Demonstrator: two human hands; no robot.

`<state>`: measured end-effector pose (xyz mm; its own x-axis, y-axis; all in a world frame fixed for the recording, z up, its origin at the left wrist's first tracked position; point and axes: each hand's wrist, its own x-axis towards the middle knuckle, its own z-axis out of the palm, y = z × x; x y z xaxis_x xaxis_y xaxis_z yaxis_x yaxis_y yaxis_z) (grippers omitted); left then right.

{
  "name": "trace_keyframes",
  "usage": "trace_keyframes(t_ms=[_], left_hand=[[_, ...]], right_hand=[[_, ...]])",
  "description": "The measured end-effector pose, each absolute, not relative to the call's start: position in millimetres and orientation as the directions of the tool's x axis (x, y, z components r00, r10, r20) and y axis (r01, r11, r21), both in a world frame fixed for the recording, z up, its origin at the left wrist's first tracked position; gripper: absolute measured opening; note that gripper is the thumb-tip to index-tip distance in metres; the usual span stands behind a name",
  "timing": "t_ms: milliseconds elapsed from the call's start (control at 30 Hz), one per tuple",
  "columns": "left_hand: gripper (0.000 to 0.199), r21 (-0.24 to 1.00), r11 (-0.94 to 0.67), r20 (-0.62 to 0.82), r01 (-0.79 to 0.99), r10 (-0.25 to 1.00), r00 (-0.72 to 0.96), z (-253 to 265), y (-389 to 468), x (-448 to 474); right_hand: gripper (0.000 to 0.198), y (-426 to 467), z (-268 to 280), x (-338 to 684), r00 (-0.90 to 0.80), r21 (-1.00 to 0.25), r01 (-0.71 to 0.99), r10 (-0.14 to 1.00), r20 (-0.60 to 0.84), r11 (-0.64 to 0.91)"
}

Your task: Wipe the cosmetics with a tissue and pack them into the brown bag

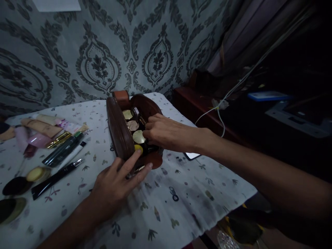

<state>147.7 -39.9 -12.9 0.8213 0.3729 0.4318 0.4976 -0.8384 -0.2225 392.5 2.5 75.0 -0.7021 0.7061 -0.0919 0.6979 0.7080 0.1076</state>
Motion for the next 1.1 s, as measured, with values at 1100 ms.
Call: trace_keyframes(t_ms=[1100], left_hand=[[0.065,-0.213,-0.849,0.423,0.484,0.366,0.829,-11,-40,147]], right_hand=[[0.028,-38,70,409,-0.709,0.19,0.7,0.7,0.078,0.688]])
